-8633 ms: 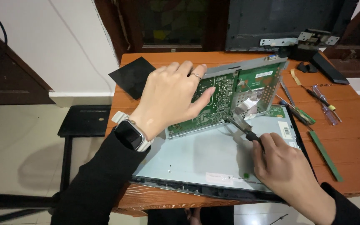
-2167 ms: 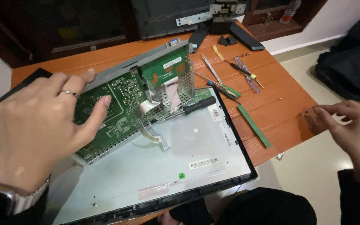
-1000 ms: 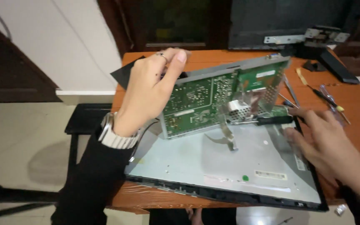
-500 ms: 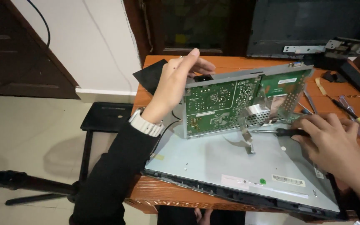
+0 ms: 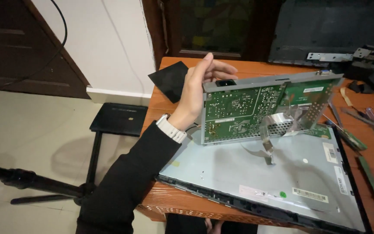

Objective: Disassembling and inspecting the internal components of a computer monitor using a screwdriver.

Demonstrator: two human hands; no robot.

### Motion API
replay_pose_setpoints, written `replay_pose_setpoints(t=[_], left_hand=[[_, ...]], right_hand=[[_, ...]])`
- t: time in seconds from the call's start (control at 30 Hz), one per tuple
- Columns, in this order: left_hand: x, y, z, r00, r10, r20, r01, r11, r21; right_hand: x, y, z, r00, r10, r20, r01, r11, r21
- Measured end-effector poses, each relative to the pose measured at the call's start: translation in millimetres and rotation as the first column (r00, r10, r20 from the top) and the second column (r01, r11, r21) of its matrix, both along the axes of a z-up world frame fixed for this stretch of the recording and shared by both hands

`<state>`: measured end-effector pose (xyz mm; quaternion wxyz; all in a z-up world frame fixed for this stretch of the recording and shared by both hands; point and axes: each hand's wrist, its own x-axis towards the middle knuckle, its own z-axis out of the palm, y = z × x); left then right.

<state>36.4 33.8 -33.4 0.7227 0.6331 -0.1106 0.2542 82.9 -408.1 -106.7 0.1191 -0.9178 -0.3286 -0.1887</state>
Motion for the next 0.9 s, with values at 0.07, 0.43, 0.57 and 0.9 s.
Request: replay_pose_setpoints(t=[0.07, 0.43, 0.57, 0.9], left_hand=[[0, 0, 1, 1.0, -0.011, 0.005, 0.011, 1.0, -0.01], [-25, -14, 17, 0.987, 0.135, 0.086, -0.14, 0.989, 0.054], [-25, -15, 15, 0.984, 0.142, 0.105, -0.148, 0.988, 0.052], [-25, -16, 15, 0.989, 0.132, 0.061, -0.132, 0.991, -0.011]], right_hand=[[-6, -2, -4, 1.0, 0.02, -0.006, -0.02, 0.998, 0.054], [-115, 135, 118, 0.769, 0.545, 0.332, -0.57, 0.821, -0.028], [-85, 160, 110, 0.538, 0.673, 0.507, -0.717, 0.682, -0.145], [-75, 187, 100, 0.584, 0.645, 0.493, -0.712, 0.698, -0.069]])
